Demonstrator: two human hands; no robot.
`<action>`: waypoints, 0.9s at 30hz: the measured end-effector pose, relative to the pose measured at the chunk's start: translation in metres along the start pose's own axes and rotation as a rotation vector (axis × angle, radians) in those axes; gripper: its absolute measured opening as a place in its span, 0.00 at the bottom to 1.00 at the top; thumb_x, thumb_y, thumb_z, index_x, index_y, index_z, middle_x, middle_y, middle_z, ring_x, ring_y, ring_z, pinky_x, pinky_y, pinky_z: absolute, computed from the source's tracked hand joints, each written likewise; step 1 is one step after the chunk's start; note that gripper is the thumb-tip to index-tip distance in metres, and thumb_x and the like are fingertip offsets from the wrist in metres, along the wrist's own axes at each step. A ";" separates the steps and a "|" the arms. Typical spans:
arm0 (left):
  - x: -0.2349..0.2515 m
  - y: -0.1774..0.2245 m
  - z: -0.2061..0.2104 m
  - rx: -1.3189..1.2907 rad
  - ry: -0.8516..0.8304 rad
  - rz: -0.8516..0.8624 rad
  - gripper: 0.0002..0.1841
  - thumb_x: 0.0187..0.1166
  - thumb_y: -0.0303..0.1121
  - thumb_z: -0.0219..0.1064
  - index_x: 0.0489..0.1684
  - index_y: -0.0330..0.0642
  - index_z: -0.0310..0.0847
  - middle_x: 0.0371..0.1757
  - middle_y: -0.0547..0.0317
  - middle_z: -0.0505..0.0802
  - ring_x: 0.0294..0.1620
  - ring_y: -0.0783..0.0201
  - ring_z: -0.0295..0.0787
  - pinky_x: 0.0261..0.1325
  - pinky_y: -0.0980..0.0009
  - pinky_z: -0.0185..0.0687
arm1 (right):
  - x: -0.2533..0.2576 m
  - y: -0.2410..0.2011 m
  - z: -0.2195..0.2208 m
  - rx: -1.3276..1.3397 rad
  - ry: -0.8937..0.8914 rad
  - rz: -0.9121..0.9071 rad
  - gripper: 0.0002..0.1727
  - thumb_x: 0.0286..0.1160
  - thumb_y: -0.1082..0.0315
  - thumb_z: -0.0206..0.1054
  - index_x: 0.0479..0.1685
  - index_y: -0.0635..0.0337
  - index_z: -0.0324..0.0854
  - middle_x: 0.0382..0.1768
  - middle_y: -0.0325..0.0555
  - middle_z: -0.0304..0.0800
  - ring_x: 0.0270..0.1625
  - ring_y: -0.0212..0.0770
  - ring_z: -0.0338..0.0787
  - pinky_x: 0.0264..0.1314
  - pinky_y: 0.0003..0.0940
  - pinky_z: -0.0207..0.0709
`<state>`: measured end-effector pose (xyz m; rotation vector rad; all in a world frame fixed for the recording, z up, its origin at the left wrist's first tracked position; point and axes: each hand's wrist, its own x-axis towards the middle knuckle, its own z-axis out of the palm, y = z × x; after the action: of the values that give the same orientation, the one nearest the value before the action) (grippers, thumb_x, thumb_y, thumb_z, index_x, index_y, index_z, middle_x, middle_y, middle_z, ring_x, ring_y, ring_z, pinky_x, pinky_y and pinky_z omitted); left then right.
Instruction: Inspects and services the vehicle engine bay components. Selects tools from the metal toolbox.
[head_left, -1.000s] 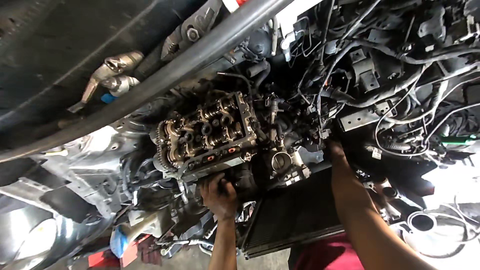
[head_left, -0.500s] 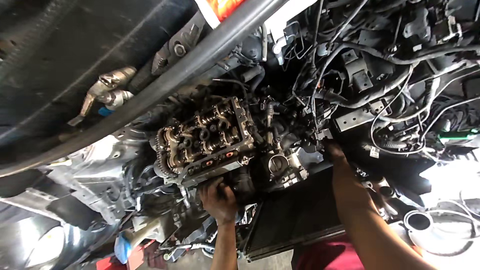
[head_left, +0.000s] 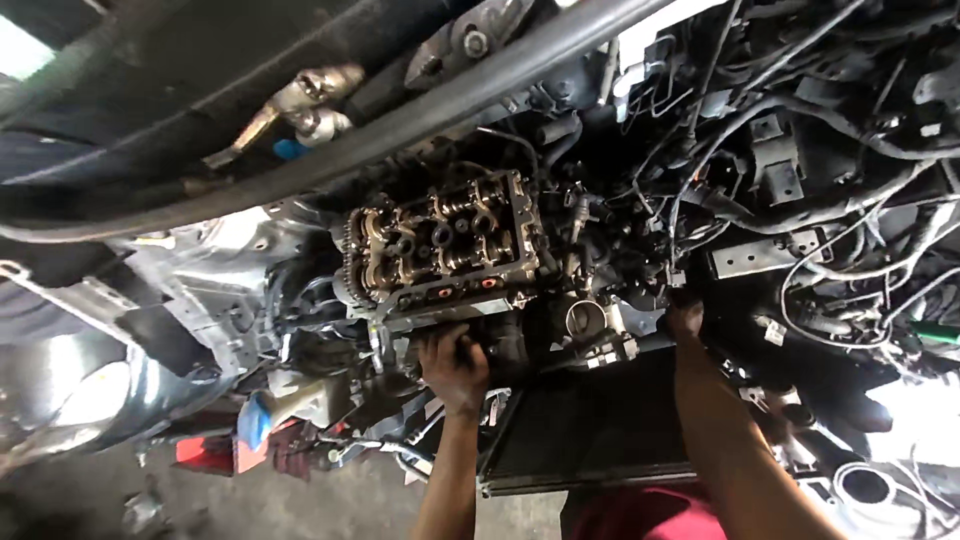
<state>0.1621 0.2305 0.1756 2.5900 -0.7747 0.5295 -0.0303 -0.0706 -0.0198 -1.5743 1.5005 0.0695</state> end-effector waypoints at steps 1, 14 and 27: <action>0.000 -0.001 0.000 0.006 0.000 -0.003 0.16 0.73 0.37 0.58 0.35 0.35 0.92 0.41 0.41 0.95 0.49 0.40 0.91 0.59 0.49 0.81 | -0.001 -0.002 0.001 -0.070 0.016 -0.013 0.19 0.86 0.68 0.61 0.70 0.67 0.82 0.71 0.70 0.83 0.79 0.63 0.79 0.86 0.57 0.63; -0.005 -0.006 0.006 -0.049 0.020 -0.047 0.16 0.73 0.39 0.59 0.36 0.40 0.92 0.42 0.46 0.96 0.49 0.44 0.91 0.58 0.49 0.81 | -0.012 -0.023 -0.011 -0.390 0.015 0.038 0.27 0.89 0.56 0.60 0.78 0.67 0.75 0.76 0.72 0.77 0.81 0.68 0.75 0.82 0.64 0.65; -0.005 -0.006 0.006 -0.105 0.026 -0.050 0.12 0.72 0.36 0.61 0.38 0.41 0.91 0.45 0.47 0.95 0.52 0.45 0.89 0.54 0.50 0.79 | -0.008 -0.008 0.005 -0.544 0.090 -0.064 0.22 0.83 0.64 0.66 0.70 0.69 0.80 0.70 0.75 0.80 0.76 0.72 0.78 0.76 0.69 0.70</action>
<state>0.1636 0.2346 0.1664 2.4944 -0.7079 0.4929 -0.0235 -0.0626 -0.0132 -2.0756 1.5809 0.4032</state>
